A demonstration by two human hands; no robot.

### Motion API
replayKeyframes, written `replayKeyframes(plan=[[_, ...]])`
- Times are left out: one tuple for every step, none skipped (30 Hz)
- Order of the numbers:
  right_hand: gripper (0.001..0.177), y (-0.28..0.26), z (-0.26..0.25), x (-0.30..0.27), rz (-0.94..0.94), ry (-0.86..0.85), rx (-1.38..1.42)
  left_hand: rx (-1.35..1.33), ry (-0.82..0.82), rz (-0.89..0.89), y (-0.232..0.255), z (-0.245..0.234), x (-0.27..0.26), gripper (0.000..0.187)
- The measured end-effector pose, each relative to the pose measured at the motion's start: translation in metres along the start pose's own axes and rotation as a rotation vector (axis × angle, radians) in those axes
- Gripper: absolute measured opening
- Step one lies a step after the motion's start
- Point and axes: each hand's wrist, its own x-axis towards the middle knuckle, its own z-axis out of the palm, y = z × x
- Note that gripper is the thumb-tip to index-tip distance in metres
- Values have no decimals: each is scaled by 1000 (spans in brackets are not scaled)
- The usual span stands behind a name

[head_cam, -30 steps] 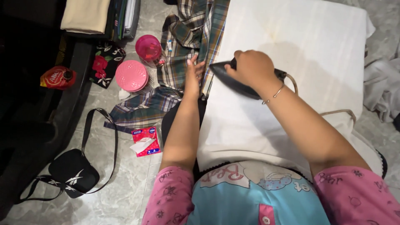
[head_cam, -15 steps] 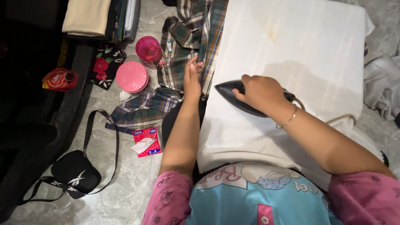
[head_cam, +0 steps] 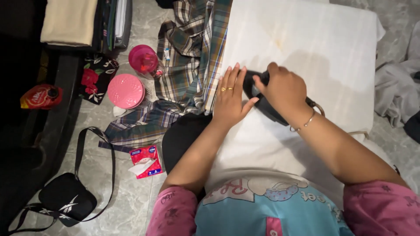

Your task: The person sits on the floor and irons a white cloth laid on a plaid surface. They smooth the cloth with their hands, then use a black iron to press the fabric repeatedly across its surface.

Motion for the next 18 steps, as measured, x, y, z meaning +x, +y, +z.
replayKeyframes(plan=[[49,3,3,9,-1,-1,-1,-1,1,-1,0,3,1,87],[49,6,6,19,-12,54,-27,63,-11,-34,0,6,1,91],[48,9,9,29,-22,108,-53,126,-24,-67,-1,9,3,95],[48,12,11,39,-21,107,-54,125,-25,-67,2,8,4,95],[49,16,12,49,-20,138,-67,173,-45,-98,4,8,5,95],[50,19,14,59,-18,170,-80,220,-65,-129,5,7,6,95],[50,25,26,71,-19,167,-81,219,-66,-131,7,5,8,95],[47,31,38,83,-14,291,-172,281,-93,-135,8,2,9,95],[46,36,50,94,-10,414,-264,344,-120,-140,10,-1,10,95],[46,40,53,102,-12,408,-265,341,-123,-144,11,-1,10,95],[48,44,55,110,-6,409,-265,398,-161,-150,11,-1,11,98],[50,48,57,119,1,410,-265,454,-199,-155,11,-1,12,101],[50,51,59,125,-1,407,-265,453,-201,-159,11,0,11,101],[50,54,60,131,-13,451,-297,444,-211,-172,11,1,11,103],[51,58,62,137,-25,497,-328,437,-220,-184,11,2,11,104],[51,61,62,145,-26,495,-328,437,-221,-186,12,1,12,104],[51,64,61,153,-20,475,-340,431,-232,-191,12,0,13,106],[51,67,61,161,-15,454,-352,425,-243,-196,13,-2,14,108]])
